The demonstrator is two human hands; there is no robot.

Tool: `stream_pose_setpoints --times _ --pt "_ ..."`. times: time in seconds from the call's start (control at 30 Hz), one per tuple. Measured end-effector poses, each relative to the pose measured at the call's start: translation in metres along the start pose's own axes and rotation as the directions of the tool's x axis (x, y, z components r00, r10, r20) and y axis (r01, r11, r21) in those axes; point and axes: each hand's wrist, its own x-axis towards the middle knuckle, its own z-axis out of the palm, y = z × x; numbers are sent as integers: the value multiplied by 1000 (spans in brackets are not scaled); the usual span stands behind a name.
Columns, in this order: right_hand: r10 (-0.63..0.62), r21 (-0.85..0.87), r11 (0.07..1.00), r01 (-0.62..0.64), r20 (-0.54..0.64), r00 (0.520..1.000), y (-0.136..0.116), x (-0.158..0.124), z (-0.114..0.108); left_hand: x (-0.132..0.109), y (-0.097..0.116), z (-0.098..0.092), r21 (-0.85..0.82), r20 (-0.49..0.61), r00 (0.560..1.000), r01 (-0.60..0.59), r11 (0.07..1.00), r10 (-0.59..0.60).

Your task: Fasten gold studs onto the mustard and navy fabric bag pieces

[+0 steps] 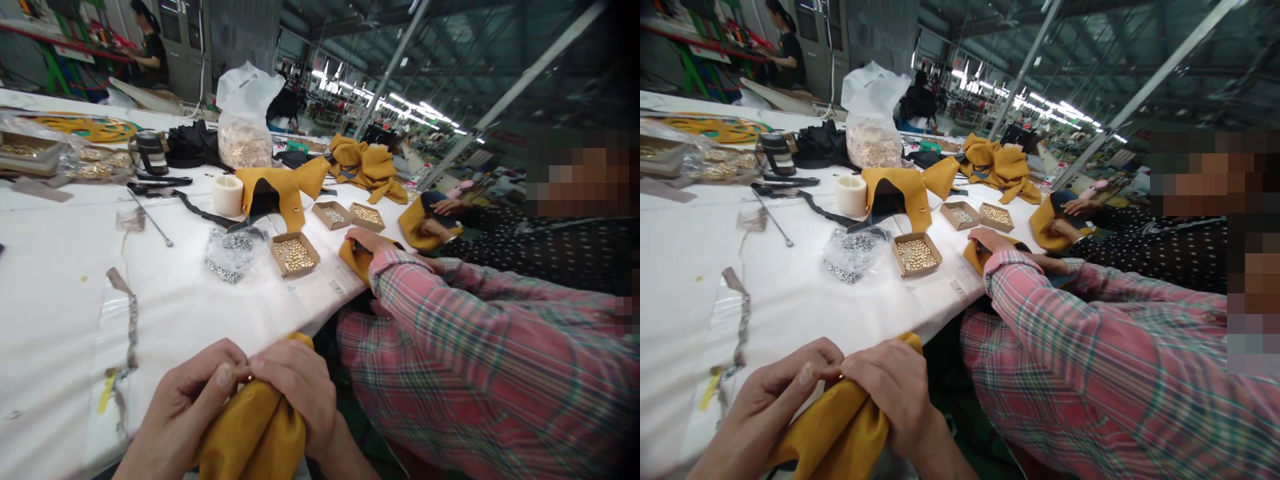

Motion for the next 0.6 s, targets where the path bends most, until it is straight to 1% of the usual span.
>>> stream_pose_setpoints --times 0.07,0.13,0.23,0.33,0.37,0.4,0.43,0.47,0.5,0.53,0.57,0.6 --pt "-3 -10 1000 3 30 1000 0 0 1 -2 0 1 18 21 1000 4 1000 -4" --pt "22 -9 1000 -22 33 999 0 0 2 -4 -1 2 23 -18 1000 -5 1000 5" --pt "50 -6 999 -50 6 999 1 2 7 -6 -3 2 71 -65 997 -29 997 34" --pt "63 18 998 -63 -16 998 3 7 9 -6 0 2 113 -109 994 -6 994 19" --pt "84 36 996 -84 -13 996 5 11 8 -6 1 2 110 -118 993 5 994 8" --pt "133 63 989 -132 1 991 8 15 7 -6 3 2 106 -125 992 10 994 4" --pt "213 98 972 -214 26 977 12 21 6 -7 4 3 108 -121 993 8 994 6" --pt "322 143 934 -327 62 945 19 27 4 -10 4 5 128 -124 992 -1 992 17" --pt "440 191 870 -455 114 890 26 34 3 -13 4 7 175 -151 988 -8 985 35" --pt "548 230 785 -576 179 817 34 41 2 -17 3 9 247 -201 978 -6 969 58" --pt "627 255 696 -671 242 741 43 48 3 -21 -1 12 334 -263 961 9 943 84" --pt "671 264 626 -734 296 680 51 54 5 -26 -6 13 425 -320 940 34 905 115"
